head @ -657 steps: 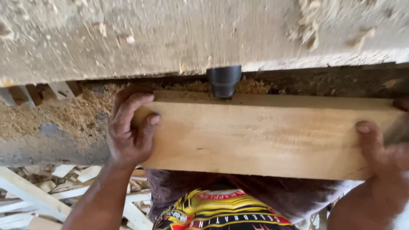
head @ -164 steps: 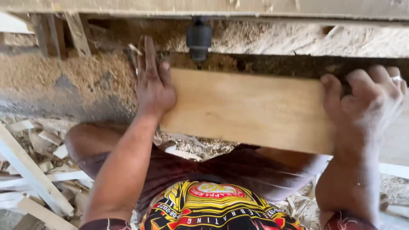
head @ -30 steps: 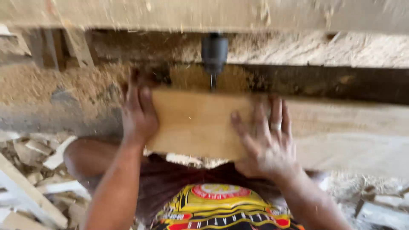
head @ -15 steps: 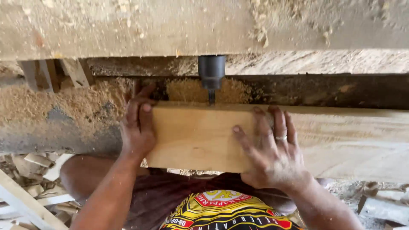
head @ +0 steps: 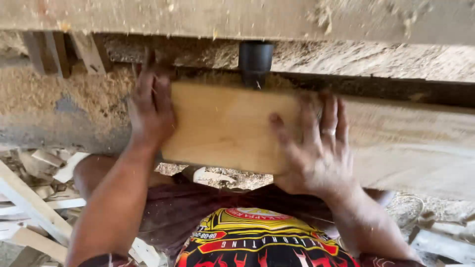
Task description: Drilling multiple holes into a wooden block using a power drill
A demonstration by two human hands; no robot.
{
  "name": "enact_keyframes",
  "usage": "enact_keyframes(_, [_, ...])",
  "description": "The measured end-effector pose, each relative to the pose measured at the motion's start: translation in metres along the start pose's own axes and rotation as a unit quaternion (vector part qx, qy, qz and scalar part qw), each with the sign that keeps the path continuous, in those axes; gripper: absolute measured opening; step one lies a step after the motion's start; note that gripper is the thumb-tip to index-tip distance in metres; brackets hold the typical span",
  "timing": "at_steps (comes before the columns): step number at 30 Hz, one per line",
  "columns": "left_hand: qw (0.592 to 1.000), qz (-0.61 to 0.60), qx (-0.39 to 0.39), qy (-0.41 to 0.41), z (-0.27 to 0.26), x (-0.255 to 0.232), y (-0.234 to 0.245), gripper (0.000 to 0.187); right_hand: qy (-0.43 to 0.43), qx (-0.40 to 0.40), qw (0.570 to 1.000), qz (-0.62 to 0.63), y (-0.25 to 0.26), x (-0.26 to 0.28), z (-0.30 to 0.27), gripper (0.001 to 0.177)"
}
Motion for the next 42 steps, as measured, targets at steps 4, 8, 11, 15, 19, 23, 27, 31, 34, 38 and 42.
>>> enact_keyframes(4, [0.996,-0.093,0.009,0.002,0.003,-0.019,0.002,0.022,-0.035,-0.004,0.999,0.019,0.000,0.001,-0.004,0.107])
enact_keyframes(8, [0.998,-0.062,0.014,0.025,-0.014,0.004,-0.006,0.028,-0.050,0.009,0.998,0.021,-0.005,0.006,-0.008,0.101])
enact_keyframes(11, [0.998,0.056,0.004,-0.001,-0.011,0.008,0.004,0.023,-0.015,-0.016,1.000,0.014,-0.004,0.005,-0.003,0.094])
enact_keyframes(15, [1.000,-0.011,-0.001,-0.005,0.012,0.002,0.000,0.025,-0.047,-0.008,0.999,0.016,-0.008,0.000,0.004,0.107])
enact_keyframes(19, [0.999,-0.040,0.015,0.030,-0.016,-0.011,0.001,0.028,-0.046,0.006,0.999,0.020,-0.004,0.014,-0.013,0.101])
enact_keyframes(23, [0.958,0.160,-0.139,-0.191,-0.005,0.017,-0.005,0.030,-0.019,-0.072,0.997,0.014,0.003,0.005,0.001,0.079])
enact_keyframes(27, [0.992,0.046,-0.041,-0.113,0.037,-0.003,0.002,0.014,-0.044,-0.001,0.998,0.036,0.003,-0.032,-0.008,0.118])
enact_keyframes(31, [0.998,-0.012,0.047,-0.042,0.033,0.010,-0.008,0.041,-0.085,-0.004,0.995,-0.043,0.026,-0.074,-0.035,0.135])
enact_keyframes(34, [0.994,-0.058,0.050,-0.077,0.026,0.000,-0.006,0.032,-0.108,-0.021,0.987,-0.121,0.025,-0.071,-0.042,0.120])
enact_keyframes(38, [0.996,-0.054,0.046,-0.062,-0.016,0.025,-0.028,0.038,-0.108,-0.058,0.989,-0.077,0.023,-0.067,-0.063,0.111])
enact_keyframes(42, [0.994,0.011,0.039,-0.105,0.014,0.003,-0.028,0.053,-0.134,-0.041,0.982,-0.127,0.015,-0.087,-0.055,0.122])
Point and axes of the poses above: each hand's wrist, its own z-axis towards the middle knuckle, its own y-axis out of the back of the hand, x = y × z, the point moved 3 cm from there along z, towards the middle knuckle, and after that the axes turned 1 degree about z, right-handed, at the moved point
